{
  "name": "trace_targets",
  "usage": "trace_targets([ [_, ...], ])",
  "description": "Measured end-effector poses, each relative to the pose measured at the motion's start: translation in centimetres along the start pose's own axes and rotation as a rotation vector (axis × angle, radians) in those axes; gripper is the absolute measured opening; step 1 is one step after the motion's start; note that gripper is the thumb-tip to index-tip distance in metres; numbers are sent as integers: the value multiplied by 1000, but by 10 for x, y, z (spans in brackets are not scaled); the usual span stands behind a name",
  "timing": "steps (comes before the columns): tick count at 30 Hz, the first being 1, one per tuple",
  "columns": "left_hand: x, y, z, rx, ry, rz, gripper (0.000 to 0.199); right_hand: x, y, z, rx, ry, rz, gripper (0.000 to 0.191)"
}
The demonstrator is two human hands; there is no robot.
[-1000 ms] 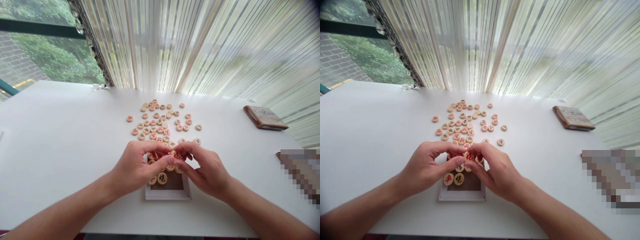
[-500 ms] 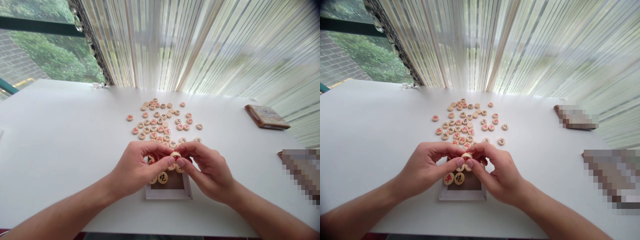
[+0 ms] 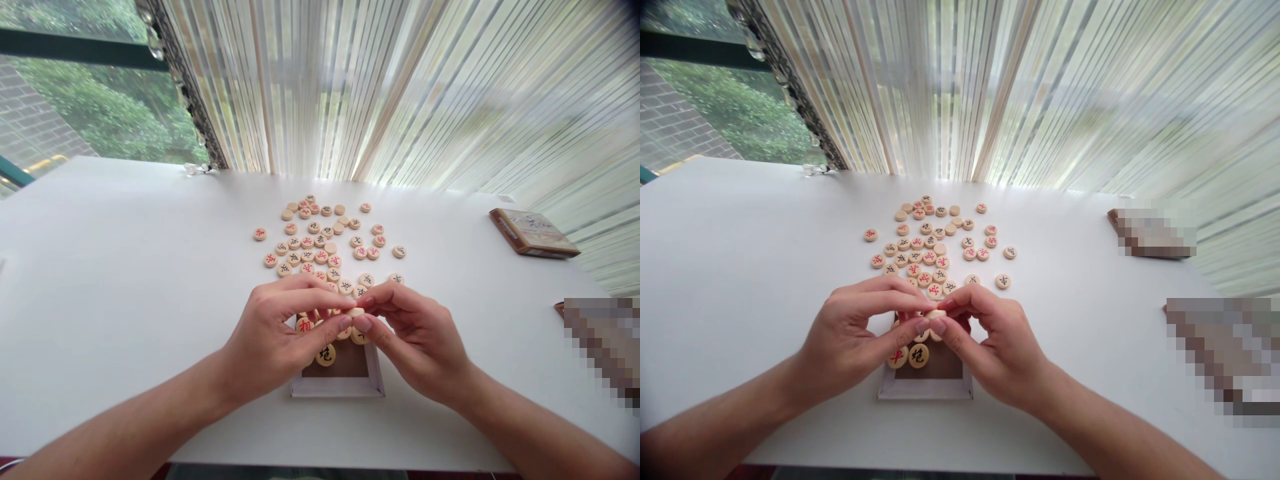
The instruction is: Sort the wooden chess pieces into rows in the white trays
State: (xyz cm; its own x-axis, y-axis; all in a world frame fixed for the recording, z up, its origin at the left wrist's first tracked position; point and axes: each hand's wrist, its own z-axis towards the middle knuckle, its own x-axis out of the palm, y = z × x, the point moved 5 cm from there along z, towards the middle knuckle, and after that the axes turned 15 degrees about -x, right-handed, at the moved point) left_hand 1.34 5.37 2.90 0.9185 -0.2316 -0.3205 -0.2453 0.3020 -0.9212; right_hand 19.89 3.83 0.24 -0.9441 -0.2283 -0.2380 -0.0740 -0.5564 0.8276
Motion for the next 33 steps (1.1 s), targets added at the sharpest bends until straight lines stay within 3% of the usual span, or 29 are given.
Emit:
trace_targets([
  [13,3,5,2,-157,61,-160,10,1,3,3,30,-16,131,3],
  [21,5,13,3,-271,113,-288,17,4,3,8,169,-41,332,9],
  [27,11,18,1,-406,179,-519,21,3,-3,7,240,-79,426,12],
  [33,15,20,0,-437,251,-653,29,6,-9,4,328,-71,586,15],
])
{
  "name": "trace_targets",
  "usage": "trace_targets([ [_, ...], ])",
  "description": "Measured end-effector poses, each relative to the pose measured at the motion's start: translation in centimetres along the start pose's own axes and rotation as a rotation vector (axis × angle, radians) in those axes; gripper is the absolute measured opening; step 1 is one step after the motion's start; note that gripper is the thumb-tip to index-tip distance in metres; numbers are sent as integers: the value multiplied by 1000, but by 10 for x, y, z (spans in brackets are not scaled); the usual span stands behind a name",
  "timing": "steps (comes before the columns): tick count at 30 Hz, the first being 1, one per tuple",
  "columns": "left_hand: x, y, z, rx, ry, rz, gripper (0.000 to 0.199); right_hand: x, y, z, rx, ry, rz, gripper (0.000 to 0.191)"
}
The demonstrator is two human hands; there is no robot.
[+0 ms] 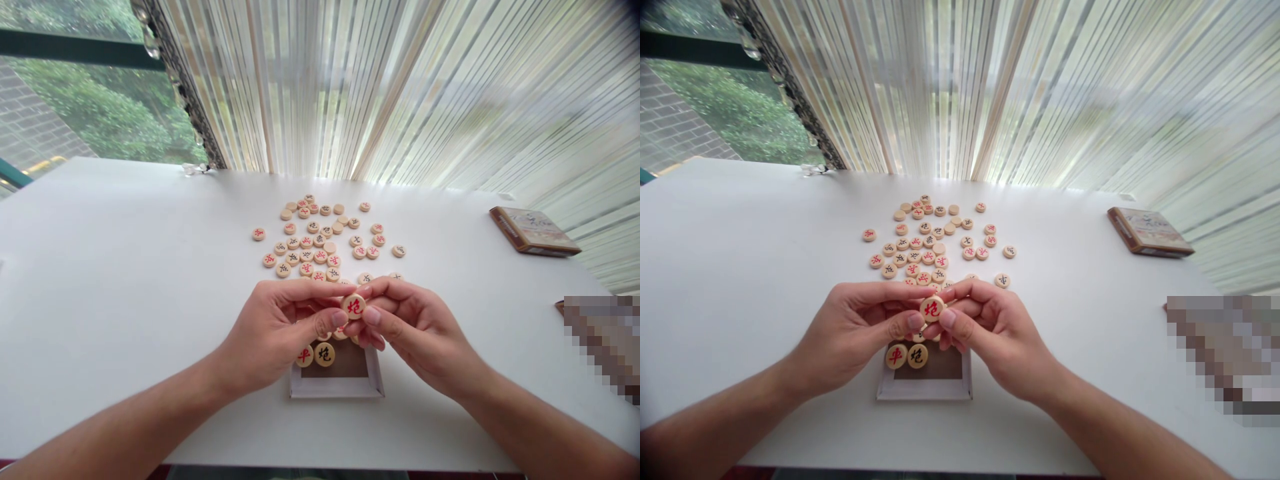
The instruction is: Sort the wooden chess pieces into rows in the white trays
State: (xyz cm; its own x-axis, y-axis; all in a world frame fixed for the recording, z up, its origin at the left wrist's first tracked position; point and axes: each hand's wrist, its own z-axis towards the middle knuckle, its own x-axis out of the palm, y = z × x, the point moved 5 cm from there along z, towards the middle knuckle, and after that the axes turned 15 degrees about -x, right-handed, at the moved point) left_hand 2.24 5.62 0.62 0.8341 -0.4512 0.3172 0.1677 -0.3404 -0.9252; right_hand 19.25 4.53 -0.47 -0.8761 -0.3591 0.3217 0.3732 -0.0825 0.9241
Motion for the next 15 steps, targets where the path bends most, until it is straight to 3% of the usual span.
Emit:
trace_targets([
  [15,1,-3,-4,63,-66,203,32,1,-1,2,85,-70,-87,35],
])
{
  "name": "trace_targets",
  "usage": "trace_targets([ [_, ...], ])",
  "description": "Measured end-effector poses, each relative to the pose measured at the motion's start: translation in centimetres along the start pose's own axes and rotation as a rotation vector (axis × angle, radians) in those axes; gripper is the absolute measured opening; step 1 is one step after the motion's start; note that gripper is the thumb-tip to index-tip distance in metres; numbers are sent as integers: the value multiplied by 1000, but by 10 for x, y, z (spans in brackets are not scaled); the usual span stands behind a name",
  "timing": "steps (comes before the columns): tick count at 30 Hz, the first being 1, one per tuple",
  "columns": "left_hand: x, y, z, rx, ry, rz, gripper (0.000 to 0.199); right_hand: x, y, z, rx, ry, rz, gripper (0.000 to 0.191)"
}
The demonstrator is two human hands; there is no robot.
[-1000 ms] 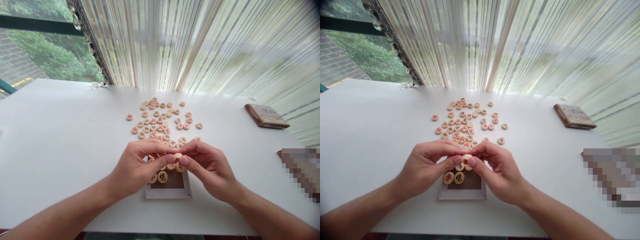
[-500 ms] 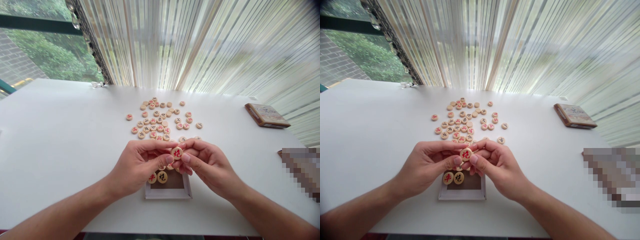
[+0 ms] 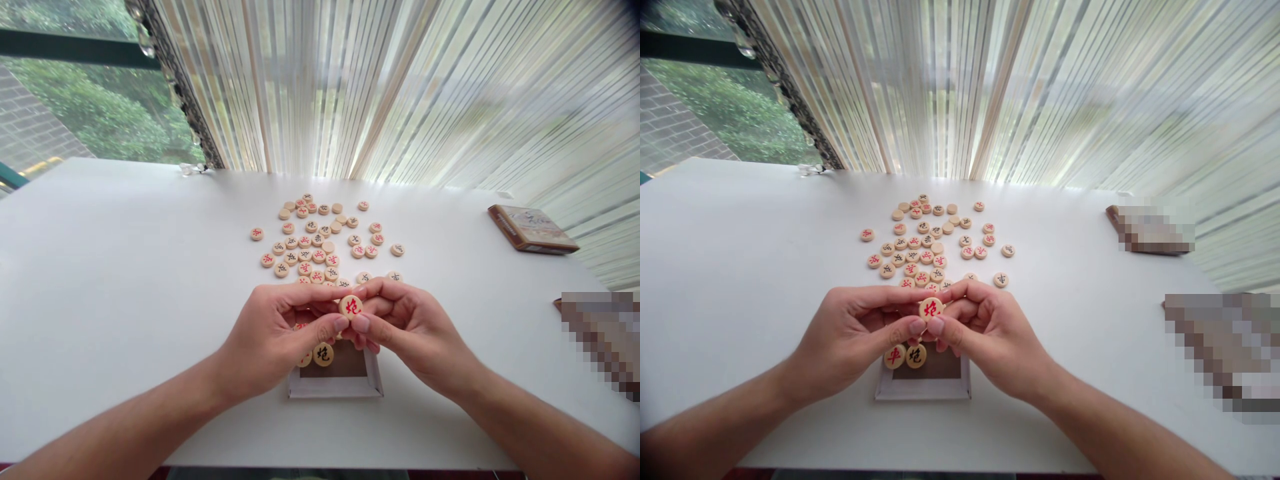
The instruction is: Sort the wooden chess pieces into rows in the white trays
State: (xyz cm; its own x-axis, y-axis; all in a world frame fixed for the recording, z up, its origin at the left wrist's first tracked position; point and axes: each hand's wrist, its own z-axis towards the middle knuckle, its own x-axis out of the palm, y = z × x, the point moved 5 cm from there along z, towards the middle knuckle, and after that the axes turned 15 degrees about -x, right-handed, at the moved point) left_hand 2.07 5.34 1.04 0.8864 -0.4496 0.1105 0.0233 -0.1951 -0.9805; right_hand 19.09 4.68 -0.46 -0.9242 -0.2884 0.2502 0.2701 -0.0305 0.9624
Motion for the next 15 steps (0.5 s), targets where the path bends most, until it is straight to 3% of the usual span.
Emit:
trace_targets([
  [7,2,-3,-1,95,-57,143,34,0,-2,0,23,-24,15,35],
  [15,4,-10,-9,383,-154,485,36,3,-2,-1,41,-13,58,32],
])
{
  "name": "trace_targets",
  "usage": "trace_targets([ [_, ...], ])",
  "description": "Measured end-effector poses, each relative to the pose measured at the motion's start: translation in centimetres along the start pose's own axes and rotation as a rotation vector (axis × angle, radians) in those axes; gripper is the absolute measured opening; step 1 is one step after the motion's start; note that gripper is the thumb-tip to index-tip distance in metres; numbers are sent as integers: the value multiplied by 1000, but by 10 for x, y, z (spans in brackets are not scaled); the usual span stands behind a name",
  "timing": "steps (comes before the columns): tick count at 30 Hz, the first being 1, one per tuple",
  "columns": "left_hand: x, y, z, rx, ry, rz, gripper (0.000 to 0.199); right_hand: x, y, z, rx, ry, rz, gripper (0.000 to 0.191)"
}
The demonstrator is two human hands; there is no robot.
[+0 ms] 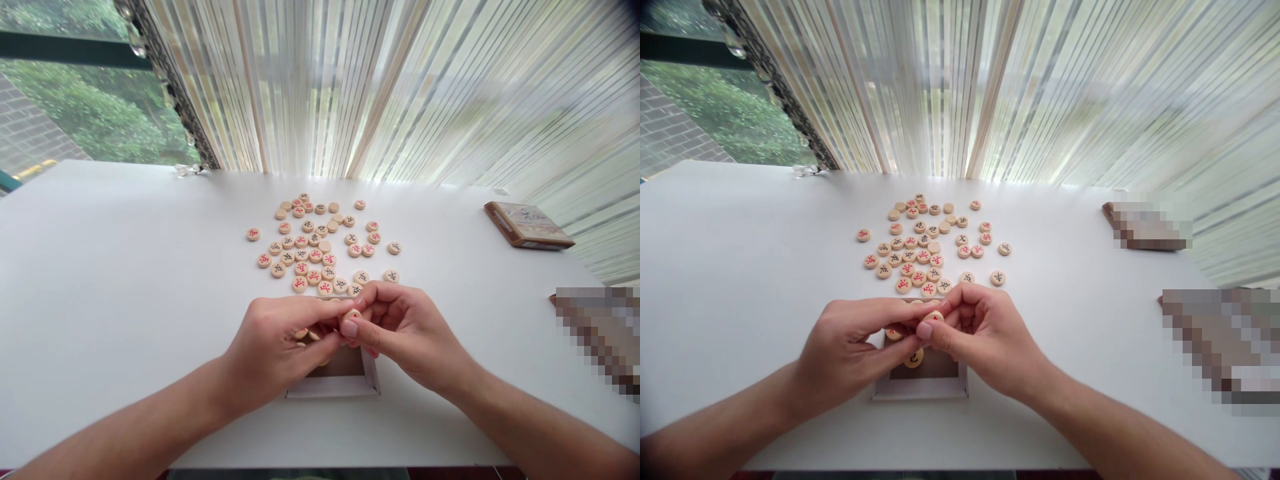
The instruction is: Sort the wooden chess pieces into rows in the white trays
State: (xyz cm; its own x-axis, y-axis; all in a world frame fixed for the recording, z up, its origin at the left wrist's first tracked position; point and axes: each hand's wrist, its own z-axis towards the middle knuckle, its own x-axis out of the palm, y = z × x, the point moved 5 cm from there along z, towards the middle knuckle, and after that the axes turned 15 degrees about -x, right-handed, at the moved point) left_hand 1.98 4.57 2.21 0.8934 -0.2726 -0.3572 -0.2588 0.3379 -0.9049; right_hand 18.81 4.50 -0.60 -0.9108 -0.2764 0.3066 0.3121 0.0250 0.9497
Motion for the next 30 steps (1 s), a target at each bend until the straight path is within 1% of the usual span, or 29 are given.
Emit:
trace_targets([
  [2,1,-3,-1,54,12,28,31,0,0,0,13,2,3,30],
  [4,2,-5,0,71,31,40,25,0,1,0,13,13,2,28],
  [6,2,-6,1,78,37,37,24,0,3,0,-1,37,12,26],
  [10,-2,-4,1,86,1,32,27,-1,2,-2,-19,88,51,23],
  [15,-7,1,0,62,-44,44,26,-1,0,-3,16,95,132,16],
  [18,-7,1,-1,91,-66,70,25,2,0,-2,32,76,159,22],
  [22,-3,0,-2,163,-80,122,25,5,0,-2,70,42,188,31],
  [27,1,-2,-6,253,-37,176,26,6,-3,-4,102,13,187,38],
  [30,1,-4,-8,291,-36,206,26,6,-3,-3,109,10,168,40],
])
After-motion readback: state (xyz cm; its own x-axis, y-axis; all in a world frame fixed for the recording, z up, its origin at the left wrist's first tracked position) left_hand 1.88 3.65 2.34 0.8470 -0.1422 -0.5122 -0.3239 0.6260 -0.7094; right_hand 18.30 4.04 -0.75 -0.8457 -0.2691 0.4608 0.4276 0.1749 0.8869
